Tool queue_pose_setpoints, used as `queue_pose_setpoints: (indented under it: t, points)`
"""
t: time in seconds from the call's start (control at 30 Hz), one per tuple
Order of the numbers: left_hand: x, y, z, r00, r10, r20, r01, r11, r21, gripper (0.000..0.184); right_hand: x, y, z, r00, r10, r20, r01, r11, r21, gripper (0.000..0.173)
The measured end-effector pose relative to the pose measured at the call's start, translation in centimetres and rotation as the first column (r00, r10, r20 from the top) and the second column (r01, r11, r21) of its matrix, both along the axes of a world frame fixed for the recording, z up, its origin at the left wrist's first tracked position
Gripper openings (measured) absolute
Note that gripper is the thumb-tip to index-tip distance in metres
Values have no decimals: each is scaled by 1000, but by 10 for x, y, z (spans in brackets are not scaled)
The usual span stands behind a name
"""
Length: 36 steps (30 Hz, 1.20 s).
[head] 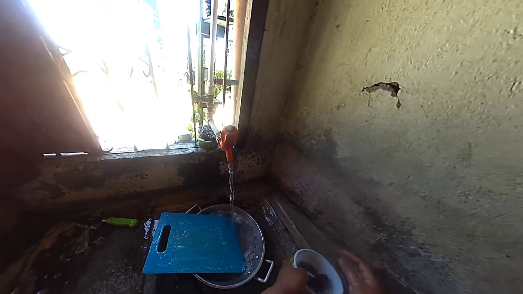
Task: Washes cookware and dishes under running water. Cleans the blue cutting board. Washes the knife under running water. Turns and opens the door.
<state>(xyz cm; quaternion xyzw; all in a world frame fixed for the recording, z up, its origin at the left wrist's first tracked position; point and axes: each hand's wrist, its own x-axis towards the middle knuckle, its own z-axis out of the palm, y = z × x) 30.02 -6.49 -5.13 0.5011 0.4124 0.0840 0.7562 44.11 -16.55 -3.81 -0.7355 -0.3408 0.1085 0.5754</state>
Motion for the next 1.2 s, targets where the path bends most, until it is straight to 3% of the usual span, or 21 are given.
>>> queue_pose_setpoints:
  t: [0.07, 0.13, 0.2, 0.27, 0.33, 0.4, 0.43, 0.53, 0.67, 0.77, 0.83, 0.9, 1.0, 1.07, 1.13, 1.2]
  points:
    - [-7, 4, 21, 995, 36, 93, -32, 999, -43, 59, 5, 8, 4, 980, -76, -183, 86, 995, 45, 52]
    - [-19, 14, 43, 978, 70, 196, -68, 998, -15, 58, -4, 21, 15, 909, -23, -416, 68, 993, 93, 55]
    - [-32, 26, 60, 973, 88, 213, -118, 984, 131, 55, -35, 39, 32, 735, 159, -659, -29, 979, 204, 54]
    - [-48, 43, 66, 970, 155, 187, -213, 912, 351, 47, -63, 61, 35, 643, 256, -722, -50, 954, 294, 49]
    - [-68, 61, 67, 933, 282, 225, -352, 850, 392, 43, -87, 93, 38, 813, 134, -567, 16, 968, 252, 40]
    - [-88, 71, 72, 857, 428, 287, -497, 834, 238, 43, -104, 115, 36, 982, 91, -164, -51, 971, 233, 38]
    - [-98, 75, 78, 810, 495, 314, -553, 823, 129, 44, -110, 124, 34, 994, 94, 53, -104, 966, 238, 39]
    - [-126, 91, 91, 713, 615, 336, -632, 772, -71, 48, -117, 146, 28, 900, 235, 367, -340, 906, 252, 45]
    - [-147, 112, 98, 697, 669, 259, -689, 725, -20, 43, -114, 181, 31, 760, 260, 596, -492, 829, 266, 46]
    - [-146, 125, 97, 695, 680, 233, -696, 718, -20, 43, -120, 197, 41, 621, 379, 686, -617, 777, 129, 47]
    - [-142, 133, 100, 671, 696, 254, -694, 711, -113, 58, -128, 202, 48, 520, 418, 745, -661, 749, 41, 51]
    - [-137, 141, 100, 646, 709, 283, -689, 701, -183, 73, -131, 205, 51, 482, 409, 775, -671, 741, 25, 55]
    - [-132, 153, 98, 678, 652, 339, -626, 754, -197, 63, -127, 212, 50, 502, 401, 766, -700, 709, 88, 49]
    - [-129, 161, 99, 719, 594, 361, -594, 795, -125, 49, -126, 217, 52, 608, 406, 682, -676, 715, 176, 40]
    - [-126, 169, 100, 770, 523, 365, -560, 828, -5, 53, -126, 222, 59, 816, 363, 450, -507, 824, 255, 32]
    - [-121, 178, 107, 843, 424, 331, -499, 846, 187, 56, -126, 231, 75, 934, 358, -4, -354, 924, 146, 43]
